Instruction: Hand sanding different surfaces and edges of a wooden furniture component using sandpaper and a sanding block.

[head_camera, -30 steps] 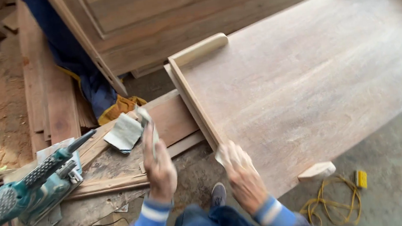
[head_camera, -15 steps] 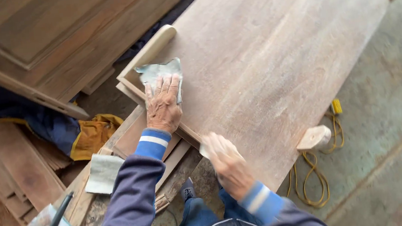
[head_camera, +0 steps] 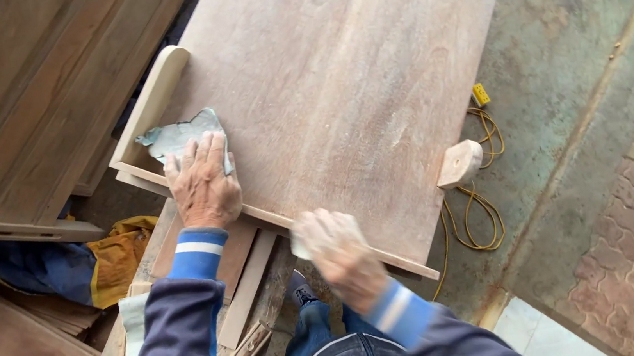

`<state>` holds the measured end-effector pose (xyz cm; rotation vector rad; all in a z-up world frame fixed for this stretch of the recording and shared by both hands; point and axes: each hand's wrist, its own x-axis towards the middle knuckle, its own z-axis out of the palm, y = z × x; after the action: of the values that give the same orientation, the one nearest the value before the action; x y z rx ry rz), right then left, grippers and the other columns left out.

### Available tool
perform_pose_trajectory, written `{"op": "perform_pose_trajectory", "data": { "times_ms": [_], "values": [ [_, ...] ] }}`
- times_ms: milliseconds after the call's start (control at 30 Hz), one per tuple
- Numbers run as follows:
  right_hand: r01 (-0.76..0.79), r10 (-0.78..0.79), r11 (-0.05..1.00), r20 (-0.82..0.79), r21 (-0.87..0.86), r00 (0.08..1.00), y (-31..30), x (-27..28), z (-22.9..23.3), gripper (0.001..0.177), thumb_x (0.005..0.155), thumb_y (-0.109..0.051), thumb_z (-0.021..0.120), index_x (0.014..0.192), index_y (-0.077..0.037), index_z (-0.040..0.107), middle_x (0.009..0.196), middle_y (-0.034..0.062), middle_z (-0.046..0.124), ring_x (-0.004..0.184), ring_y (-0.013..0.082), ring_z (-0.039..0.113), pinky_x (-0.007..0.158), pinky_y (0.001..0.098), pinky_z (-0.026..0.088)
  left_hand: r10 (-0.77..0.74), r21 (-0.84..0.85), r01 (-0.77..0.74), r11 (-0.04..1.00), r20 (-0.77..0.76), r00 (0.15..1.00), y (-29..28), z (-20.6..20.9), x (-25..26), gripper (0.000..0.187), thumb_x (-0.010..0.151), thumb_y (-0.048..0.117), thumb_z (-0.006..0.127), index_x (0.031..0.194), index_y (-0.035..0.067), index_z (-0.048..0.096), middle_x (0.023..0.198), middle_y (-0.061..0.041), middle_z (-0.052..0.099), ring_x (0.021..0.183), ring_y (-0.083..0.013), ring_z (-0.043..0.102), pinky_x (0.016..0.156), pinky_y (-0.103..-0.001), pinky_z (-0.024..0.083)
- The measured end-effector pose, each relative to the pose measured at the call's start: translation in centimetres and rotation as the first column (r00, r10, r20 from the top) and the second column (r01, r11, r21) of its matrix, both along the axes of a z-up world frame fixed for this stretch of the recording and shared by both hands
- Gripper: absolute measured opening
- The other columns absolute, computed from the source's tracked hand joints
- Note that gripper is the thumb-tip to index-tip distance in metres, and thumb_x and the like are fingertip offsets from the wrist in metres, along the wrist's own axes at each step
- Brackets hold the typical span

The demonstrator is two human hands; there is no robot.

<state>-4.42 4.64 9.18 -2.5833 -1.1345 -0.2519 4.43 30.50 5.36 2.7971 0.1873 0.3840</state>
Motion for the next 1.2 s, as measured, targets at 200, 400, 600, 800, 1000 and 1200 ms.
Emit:
{"op": "perform_pose_trajectory", "data": {
  "times_ms": [200,400,600,800,1000,1200],
  "values": [
    [0.015,-0.015,0.998,-0.007,0.054,1.000,-7.9,-2.4,4.1,0.054,0.092,-0.007,0.062,0.144,-0.002,0.054,0.147,0.0166,0.057,0.137,0.0333,0.055,0.117,0.0503,0.043,-0.024,0.013,0.024,1.000,0.017,1.000,0.4,-0.5,-0.3,0.038,0.106,0.027,0.054,0.138,0.009,0.065,0.144,-0.013,0.063,0.137,-0.0357,0.053,0.117,-0.060,0.027],
    [0.064,-0.060,0.996,-0.058,0.066,0.996,-10.7,-3.9,2.2,0.053,0.087,-0.005,0.059,0.139,0.000,0.058,0.144,0.0187,0.058,0.138,0.0354,0.053,0.119,0.0506,0.041,-0.010,0.017,0.009,1.000,0.023,1.000,-0.2,0.0,-0.3,0.037,0.105,0.026,0.055,0.136,0.009,0.066,0.144,-0.012,0.065,0.137,-0.0351,0.054,0.117,-0.062,0.026],
    [0.043,-0.039,0.997,-0.059,0.066,0.998,-7.0,-2.2,3.4,0.051,0.089,-0.009,0.060,0.140,0.002,0.058,0.145,0.0181,0.059,0.138,0.0350,0.053,0.118,0.0524,0.040,-0.044,0.054,0.044,0.998,0.013,0.999,0.9,-1.4,-0.4,0.039,0.107,0.029,0.055,0.139,0.009,0.065,0.146,-0.013,0.063,0.139,-0.0352,0.052,0.118,-0.062,0.025],
    [0.125,-0.123,0.992,-0.072,0.030,0.990,-14.9,-5.5,2.9,0.050,0.090,-0.007,0.056,0.139,0.001,0.057,0.144,0.0183,0.058,0.140,0.0336,0.052,0.119,0.0522,0.040,-0.001,0.035,0.001,0.999,-0.023,1.000,0.3,-0.8,-0.2,0.039,0.107,0.029,0.053,0.139,0.011,0.064,0.146,-0.014,0.063,0.140,-0.0362,0.052,0.119,-0.062,0.024],
    [0.032,-0.028,0.998,-0.080,0.053,0.996,-9.0,-2.5,4.4,0.049,0.091,-0.008,0.057,0.140,0.001,0.058,0.145,0.0173,0.060,0.138,0.0339,0.055,0.118,0.0526,0.040,-0.036,0.051,0.038,0.998,-0.022,0.999,0.9,-1.4,-0.5,0.039,0.107,0.029,0.054,0.140,0.010,0.064,0.146,-0.015,0.062,0.140,-0.0372,0.051,0.119,-0.063,0.024],
    [0.146,-0.144,0.989,-0.075,0.029,0.987,-15.5,-5.7,2.8,0.050,0.090,-0.006,0.058,0.139,-0.001,0.059,0.145,0.0181,0.059,0.139,0.0324,0.053,0.120,0.0516,0.039,-0.005,0.028,0.006,1.000,-0.034,0.999,0.4,-1.1,-0.4,0.039,0.107,0.027,0.054,0.140,0.011,0.064,0.147,-0.014,0.063,0.141,-0.0369,0.051,0.119,-0.064,0.023]
  ]
}}
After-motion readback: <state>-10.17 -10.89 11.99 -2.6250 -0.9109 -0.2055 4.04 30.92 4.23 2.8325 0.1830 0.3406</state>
